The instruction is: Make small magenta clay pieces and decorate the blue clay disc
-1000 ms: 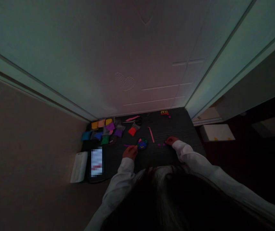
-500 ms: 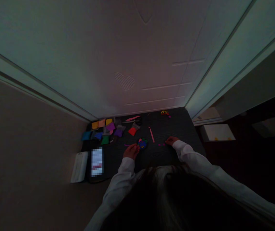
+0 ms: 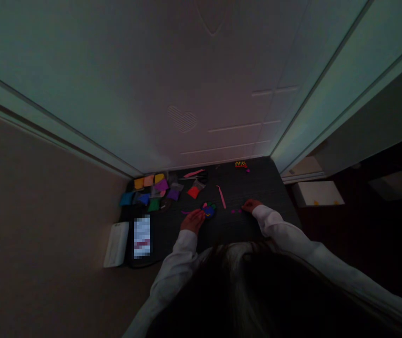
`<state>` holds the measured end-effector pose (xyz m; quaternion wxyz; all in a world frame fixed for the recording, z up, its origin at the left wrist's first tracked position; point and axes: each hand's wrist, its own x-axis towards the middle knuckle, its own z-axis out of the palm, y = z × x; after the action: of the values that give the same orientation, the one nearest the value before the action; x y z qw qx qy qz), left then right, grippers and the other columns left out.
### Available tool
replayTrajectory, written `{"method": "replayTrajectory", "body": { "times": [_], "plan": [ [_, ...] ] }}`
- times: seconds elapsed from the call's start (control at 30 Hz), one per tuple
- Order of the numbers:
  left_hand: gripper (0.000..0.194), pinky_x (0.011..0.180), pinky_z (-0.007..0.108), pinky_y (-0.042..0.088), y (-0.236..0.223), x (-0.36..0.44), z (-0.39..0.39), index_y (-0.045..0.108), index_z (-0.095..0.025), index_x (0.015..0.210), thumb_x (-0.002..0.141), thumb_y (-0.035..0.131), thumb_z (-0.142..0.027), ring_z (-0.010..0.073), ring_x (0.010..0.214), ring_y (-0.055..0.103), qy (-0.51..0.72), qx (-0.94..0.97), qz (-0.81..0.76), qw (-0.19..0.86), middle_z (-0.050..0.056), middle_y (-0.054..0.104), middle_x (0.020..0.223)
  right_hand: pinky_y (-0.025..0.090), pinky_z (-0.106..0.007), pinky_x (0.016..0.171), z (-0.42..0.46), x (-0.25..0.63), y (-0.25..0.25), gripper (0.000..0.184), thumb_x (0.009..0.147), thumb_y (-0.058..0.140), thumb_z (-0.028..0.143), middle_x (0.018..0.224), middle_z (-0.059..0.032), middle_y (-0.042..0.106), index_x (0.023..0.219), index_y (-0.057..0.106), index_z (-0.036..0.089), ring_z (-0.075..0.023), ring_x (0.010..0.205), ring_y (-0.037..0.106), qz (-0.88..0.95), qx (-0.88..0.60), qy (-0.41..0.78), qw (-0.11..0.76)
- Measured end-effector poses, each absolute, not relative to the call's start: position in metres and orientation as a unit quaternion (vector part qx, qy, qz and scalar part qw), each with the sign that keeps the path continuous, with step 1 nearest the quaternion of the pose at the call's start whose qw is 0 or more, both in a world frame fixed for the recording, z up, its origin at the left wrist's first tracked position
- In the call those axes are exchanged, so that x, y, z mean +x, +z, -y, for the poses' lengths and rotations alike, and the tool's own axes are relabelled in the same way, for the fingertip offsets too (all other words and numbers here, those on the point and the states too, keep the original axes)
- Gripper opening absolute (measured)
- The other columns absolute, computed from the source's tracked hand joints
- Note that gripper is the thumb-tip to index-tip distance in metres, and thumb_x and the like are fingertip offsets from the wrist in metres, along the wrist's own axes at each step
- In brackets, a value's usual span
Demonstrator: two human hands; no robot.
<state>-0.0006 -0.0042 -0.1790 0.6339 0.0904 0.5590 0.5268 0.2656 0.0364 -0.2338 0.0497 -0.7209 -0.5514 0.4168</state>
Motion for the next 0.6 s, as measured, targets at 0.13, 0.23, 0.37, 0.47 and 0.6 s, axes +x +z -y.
{"method": "replayTrajectory", "body": {
  "times": [0.13,0.23,0.37,0.47,0.6],
  "plan": [
    [0.025,0.066,0.028,0.045,-0.1785,0.0000,0.0040,0.051,-0.011,0.076,0.055,0.053,0.003,0.0143,0.066,0.057,0.524,0.091,-0.562,0.634,0.005,0.059,0.066,0.037,-0.019,0.055,-0.0356,0.2658,-0.2349,0.023,0.058,0.054,0.038,0.065,0.0010,0.056,0.069,0.056,0.019,-0.0098,0.061,0.050,0.555,-0.717,0.419,0.058],
    [0.025,0.065,0.028,0.045,-0.1780,0.0002,0.0040,0.051,-0.011,0.075,0.054,0.055,0.001,0.0140,0.064,0.057,0.519,0.091,-0.568,0.632,0.004,0.059,0.066,0.037,-0.019,0.054,-0.0354,0.2662,-0.2361,0.023,0.058,0.054,0.039,0.064,0.0012,0.056,0.069,0.056,0.019,-0.0094,0.060,0.050,0.558,-0.712,0.421,0.062],
    [0.027,0.063,0.028,0.045,-0.1784,0.0002,0.0040,0.051,-0.012,0.075,0.051,0.059,-0.002,0.0130,0.061,0.057,0.514,0.095,-0.577,0.628,0.003,0.058,0.064,0.036,-0.019,0.054,-0.0352,0.2663,-0.2376,0.024,0.058,0.054,0.039,0.064,0.0013,0.056,0.068,0.056,0.019,-0.0092,0.060,0.050,0.556,-0.714,0.420,0.065],
    [0.030,0.058,0.026,0.045,-0.1796,-0.0001,0.0042,0.052,-0.012,0.073,0.046,0.063,-0.004,0.0118,0.057,0.056,0.512,0.101,-0.584,0.622,0.002,0.057,0.060,0.037,-0.019,0.054,-0.0351,0.2663,-0.2381,0.023,0.057,0.054,0.039,0.064,0.0016,0.056,0.068,0.056,0.019,-0.0091,0.060,0.050,0.552,-0.717,0.420,0.066],
    [0.036,0.051,0.024,0.043,-0.1799,0.0007,0.0044,0.053,-0.012,0.071,0.038,0.068,-0.009,0.0104,0.052,0.054,0.507,0.113,-0.595,0.614,0.000,0.056,0.056,0.037,-0.019,0.054,-0.0354,0.2668,-0.2387,0.022,0.057,0.055,0.038,0.065,0.0015,0.056,0.068,0.056,0.019,-0.0093,0.061,0.050,0.548,-0.719,0.423,0.066]
  ]
}}
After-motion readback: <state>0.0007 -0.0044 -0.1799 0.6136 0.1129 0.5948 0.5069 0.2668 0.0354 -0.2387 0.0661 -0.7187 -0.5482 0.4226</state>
